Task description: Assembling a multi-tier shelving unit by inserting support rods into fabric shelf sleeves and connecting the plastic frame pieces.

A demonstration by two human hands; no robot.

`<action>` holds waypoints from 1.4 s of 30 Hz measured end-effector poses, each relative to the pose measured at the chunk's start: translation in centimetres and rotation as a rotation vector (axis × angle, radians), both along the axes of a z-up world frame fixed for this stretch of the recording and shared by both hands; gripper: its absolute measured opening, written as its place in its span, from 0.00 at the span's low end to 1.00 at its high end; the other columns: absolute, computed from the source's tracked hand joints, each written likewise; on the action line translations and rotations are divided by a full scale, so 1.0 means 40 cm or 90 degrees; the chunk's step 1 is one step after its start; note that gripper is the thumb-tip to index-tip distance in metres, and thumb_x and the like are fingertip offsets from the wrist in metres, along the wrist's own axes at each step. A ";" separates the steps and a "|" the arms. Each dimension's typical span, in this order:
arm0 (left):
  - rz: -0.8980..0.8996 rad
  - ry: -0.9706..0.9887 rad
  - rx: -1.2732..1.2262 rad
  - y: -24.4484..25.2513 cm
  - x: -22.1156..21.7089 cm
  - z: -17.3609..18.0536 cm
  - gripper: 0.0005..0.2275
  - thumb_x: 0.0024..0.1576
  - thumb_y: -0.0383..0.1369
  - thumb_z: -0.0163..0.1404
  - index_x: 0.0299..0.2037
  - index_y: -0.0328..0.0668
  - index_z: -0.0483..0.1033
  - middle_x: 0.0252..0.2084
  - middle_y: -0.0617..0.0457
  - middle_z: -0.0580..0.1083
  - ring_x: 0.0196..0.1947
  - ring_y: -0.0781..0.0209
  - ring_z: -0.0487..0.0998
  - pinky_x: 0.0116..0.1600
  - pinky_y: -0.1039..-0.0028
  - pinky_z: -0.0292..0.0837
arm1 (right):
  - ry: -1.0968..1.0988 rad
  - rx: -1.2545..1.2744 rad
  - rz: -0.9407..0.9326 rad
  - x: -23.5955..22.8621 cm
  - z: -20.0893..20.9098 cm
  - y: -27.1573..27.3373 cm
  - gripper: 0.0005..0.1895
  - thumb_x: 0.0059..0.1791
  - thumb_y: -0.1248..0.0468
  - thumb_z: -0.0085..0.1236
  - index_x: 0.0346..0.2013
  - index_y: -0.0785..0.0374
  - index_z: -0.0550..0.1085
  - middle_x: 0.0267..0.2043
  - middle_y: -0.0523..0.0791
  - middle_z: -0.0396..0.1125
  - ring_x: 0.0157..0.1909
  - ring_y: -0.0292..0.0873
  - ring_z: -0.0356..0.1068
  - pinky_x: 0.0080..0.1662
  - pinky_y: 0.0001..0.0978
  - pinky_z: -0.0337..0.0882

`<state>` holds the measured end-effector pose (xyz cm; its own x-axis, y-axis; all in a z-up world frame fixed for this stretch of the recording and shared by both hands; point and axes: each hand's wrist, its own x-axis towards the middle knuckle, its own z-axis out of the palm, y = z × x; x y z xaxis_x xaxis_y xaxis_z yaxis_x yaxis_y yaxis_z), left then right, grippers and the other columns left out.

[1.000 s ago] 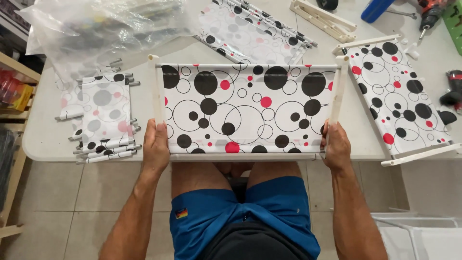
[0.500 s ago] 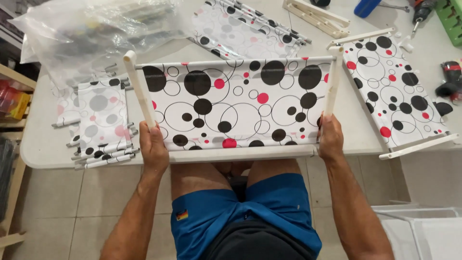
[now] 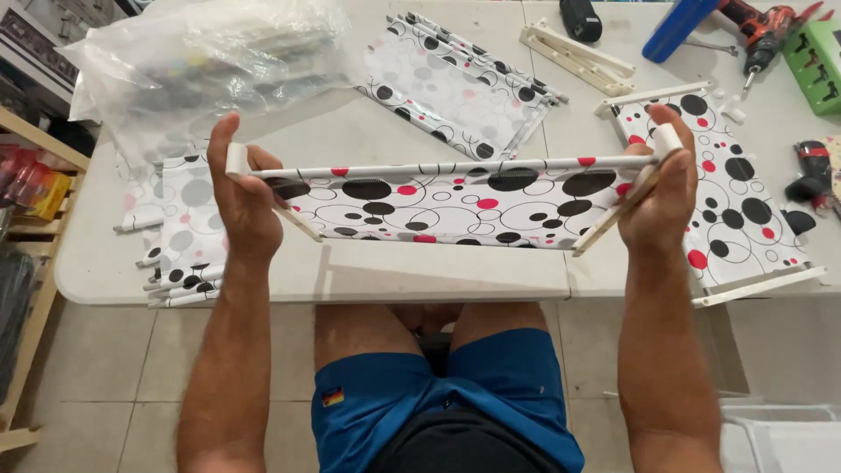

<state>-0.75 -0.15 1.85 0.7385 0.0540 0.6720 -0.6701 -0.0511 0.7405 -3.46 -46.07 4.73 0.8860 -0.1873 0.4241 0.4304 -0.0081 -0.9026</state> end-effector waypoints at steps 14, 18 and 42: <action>-0.048 0.121 -0.093 -0.038 -0.025 0.100 0.18 0.63 0.53 0.37 0.41 0.47 0.58 0.21 0.59 0.53 0.18 0.71 0.48 0.21 0.80 0.41 | 0.141 0.113 0.040 0.014 0.059 0.010 0.09 0.47 0.56 0.38 0.28 0.57 0.62 0.16 0.40 0.48 0.18 0.37 0.46 0.24 0.29 0.46; -0.053 0.153 -0.134 -0.035 -0.019 0.087 0.17 0.63 0.51 0.37 0.38 0.46 0.57 0.21 0.59 0.49 0.17 0.70 0.46 0.20 0.77 0.46 | 0.079 0.099 0.030 0.030 0.005 0.006 0.07 0.47 0.60 0.34 0.26 0.57 0.58 0.14 0.41 0.44 0.16 0.37 0.43 0.22 0.31 0.42; 0.030 0.234 0.187 0.060 0.044 -0.406 0.33 0.62 0.66 0.26 0.43 0.41 0.68 0.28 0.45 0.67 0.31 0.54 0.71 0.39 0.66 0.68 | -0.085 -0.078 -0.070 0.031 -0.260 -0.020 0.33 0.50 0.36 0.53 0.47 0.63 0.66 0.42 0.47 0.63 0.48 0.40 0.66 0.55 0.27 0.67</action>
<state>0.99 2.24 -14.38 0.9319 -0.0604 0.3576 -0.3576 -0.3174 0.8783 -2.21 -46.85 -5.65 0.7978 -0.2195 0.5616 0.5364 -0.1672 -0.8273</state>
